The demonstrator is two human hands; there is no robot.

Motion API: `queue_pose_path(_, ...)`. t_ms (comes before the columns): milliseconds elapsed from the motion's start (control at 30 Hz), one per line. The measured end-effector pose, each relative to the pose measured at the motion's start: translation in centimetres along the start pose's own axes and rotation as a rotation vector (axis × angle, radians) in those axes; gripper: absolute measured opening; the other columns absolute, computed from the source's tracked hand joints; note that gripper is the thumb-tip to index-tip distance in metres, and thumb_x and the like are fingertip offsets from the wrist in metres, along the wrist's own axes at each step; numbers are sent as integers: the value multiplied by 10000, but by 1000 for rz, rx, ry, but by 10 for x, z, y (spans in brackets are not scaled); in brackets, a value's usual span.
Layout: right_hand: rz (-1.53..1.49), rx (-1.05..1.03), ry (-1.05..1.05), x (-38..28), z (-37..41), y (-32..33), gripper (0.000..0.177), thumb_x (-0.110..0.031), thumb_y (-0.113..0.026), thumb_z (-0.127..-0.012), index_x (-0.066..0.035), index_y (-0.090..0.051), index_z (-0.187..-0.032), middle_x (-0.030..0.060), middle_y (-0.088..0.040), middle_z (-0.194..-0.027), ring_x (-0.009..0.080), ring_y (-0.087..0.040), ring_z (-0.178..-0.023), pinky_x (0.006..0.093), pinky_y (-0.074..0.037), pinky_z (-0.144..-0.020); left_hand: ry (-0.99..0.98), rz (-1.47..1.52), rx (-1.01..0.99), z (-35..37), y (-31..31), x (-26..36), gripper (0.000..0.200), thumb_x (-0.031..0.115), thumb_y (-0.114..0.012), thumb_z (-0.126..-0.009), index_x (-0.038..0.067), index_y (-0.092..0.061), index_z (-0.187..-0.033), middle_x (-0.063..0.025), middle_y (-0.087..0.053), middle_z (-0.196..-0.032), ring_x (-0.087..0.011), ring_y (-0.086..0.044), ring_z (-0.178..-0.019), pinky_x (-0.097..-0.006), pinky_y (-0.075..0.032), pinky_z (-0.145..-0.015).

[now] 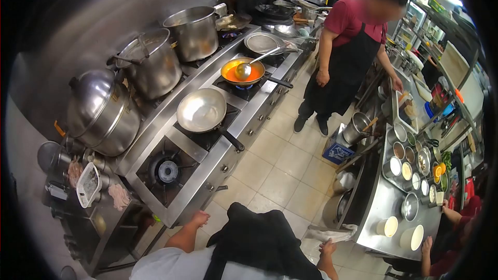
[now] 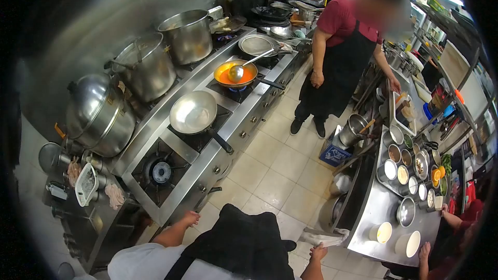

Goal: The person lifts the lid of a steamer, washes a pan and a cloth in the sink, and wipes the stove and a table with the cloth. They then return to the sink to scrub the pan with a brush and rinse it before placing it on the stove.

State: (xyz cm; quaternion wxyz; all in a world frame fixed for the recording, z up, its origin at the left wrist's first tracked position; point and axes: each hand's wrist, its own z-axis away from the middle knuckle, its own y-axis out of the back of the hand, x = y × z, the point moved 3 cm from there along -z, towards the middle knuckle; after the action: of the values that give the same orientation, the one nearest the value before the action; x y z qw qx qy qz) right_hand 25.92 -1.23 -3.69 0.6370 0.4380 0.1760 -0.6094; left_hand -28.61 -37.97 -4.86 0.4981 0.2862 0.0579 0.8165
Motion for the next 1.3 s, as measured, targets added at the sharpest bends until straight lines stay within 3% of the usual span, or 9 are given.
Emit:
queue_pose_path(400, 354, -254, -10, 23, 23, 29, 170, -134, -547, -866, 30, -545, -821, 149, -579, -599, 240, -587, -449, 334, -428, -330, 67, -17, -65, 11, -33, -16, 248, 305, -633, -804, 68, -623, -877, -23, -612, -736, -163, -613, -607, -381, -464, -520)
queue_pose_path(700, 1400, -770, 1005, -5, 19, 24, 160, -146, -588, -812, 0, -618, -755, 119, -621, -612, 222, -637, -532, 326, -493, -406, 48, -44, -38, 20, -57, -5, 231, 295, -633, -805, 69, -638, -852, -29, -631, -738, -154, -620, -607, -357, -467, -505)
queue_pose_path(767, 832, -683, 308, -3, 10, 28, 136, -192, -593, -808, -70, -652, -792, 80, -658, -653, 188, -659, -596, 321, -507, -480, 28, -12, -29, 24, -69, 1, 222, 282, -633, -806, 68, -642, -864, -27, -628, -731, -147, -609, -590, -342, -470, -501)
queue_pose_path(967, 937, -510, 636, 47, -60, 43, 102, -173, -555, -742, -146, -628, -676, 43, -642, -604, 203, -619, -542, 387, -464, -514, -20, -62, -88, 41, -107, 17, 199, 258, -633, -813, 74, -637, -890, -25, -620, -742, -144, -592, -573, -349, -474, -503)
queue_pose_path(1000, 1407, -394, 1171, 30, -49, 45, 126, -208, -542, -722, -161, -635, -650, 39, -631, -582, 217, -606, -536, 393, -448, -544, 11, -40, -104, 47, -110, 20, 213, 263, -633, -816, 75, -631, -916, -27, -622, -754, -148, -594, -575, -358, -476, -506)
queue_pose_path(1100, 1212, -345, 440, 112, -127, 38, 81, -199, -578, -655, -151, -643, -644, 63, -626, -578, 236, -609, -555, 395, -453, -600, 24, -52, -102, 67, -114, 37, 254, 276, -626, -828, 69, -611, -974, -40, -624, -791, -170, -607, -609, -373, -480, -524)
queue_pose_path(1133, 1334, -262, 826, 76, -94, 54, 124, -240, -657, -648, -120, -662, -677, 120, -618, -604, 249, -637, -624, 487, -489, -598, 13, -71, -89, 68, -116, 43, 280, 284, -619, -835, 63, -597, -1006, -52, -624, -815, -188, -616, -640, -380, -481, -538)
queue_pose_path(1167, 786, -214, 188, 72, -83, 68, 124, -243, -637, -638, -121, -658, -650, 130, -632, -623, 253, -636, -615, 478, -488, -586, 15, -176, -127, 67, -119, 45, 280, 284, -619, -835, 63, -597, -1006, -52, -624, -815, -188, -616, -640, -380, -481, -538)
queue_pose_path(1300, 1297, -351, 664, 73, -59, 74, 245, -272, -563, -728, -66, -697, -730, 207, -660, -866, 364, -625, -838, 446, -485, -782, -100, -164, -198, 44, -120, 55, 303, 278, -584, -857, 29, -576, -1028, -83, -625, -839, -210, -605, -679, -370, -468, -556)
